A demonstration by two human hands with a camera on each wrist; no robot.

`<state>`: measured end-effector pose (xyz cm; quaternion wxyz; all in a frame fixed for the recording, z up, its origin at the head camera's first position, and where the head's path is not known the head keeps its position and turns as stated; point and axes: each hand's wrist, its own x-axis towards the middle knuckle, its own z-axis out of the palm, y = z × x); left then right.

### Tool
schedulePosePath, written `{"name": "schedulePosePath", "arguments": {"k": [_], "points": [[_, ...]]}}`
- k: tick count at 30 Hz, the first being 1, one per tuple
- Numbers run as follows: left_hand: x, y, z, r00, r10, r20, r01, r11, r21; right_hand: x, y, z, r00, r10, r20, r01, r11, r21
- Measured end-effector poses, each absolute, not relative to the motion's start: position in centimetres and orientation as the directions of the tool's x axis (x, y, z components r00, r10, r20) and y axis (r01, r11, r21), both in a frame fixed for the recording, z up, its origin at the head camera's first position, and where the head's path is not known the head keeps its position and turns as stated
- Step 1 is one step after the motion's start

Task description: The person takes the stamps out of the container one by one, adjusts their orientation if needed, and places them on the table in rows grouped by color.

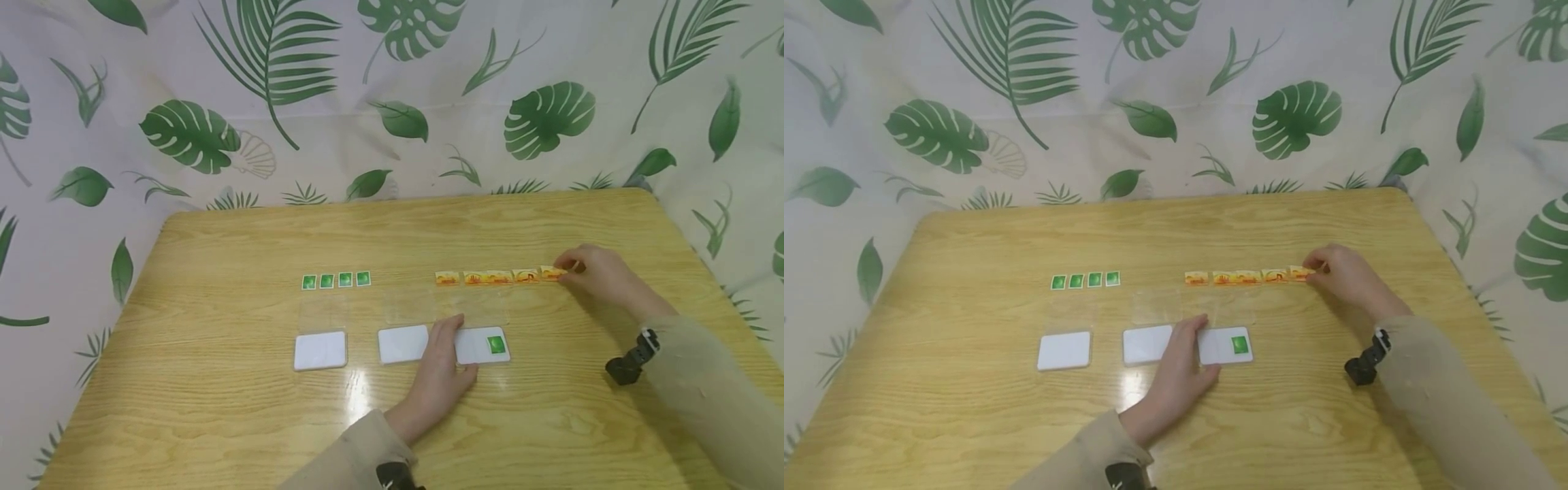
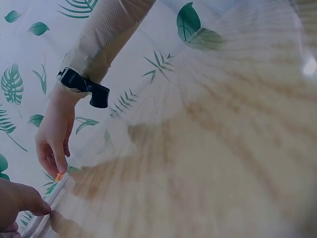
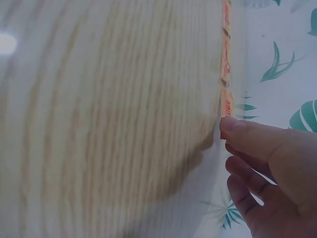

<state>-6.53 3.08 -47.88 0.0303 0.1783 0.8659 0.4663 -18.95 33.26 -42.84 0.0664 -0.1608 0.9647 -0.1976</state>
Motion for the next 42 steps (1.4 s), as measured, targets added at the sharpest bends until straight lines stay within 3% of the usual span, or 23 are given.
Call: {"name": "schedulePosePath", "arguments": {"k": [20,42], "points": [[-6.6,2.9,-47.9,-0.935,0.330,0.128,0.291,0.511,0.809,-19.0,33.1,-43.4,-0.913,-0.407,-0.011,-0.374,0.850,-0.370],[-6.6,3.0,-47.8,-0.934,0.337,0.117,0.282,0.499,0.819,-18.7,31.8,-43.3,-0.946,-0.321,-0.038,-0.285,0.885,-0.369]]}}
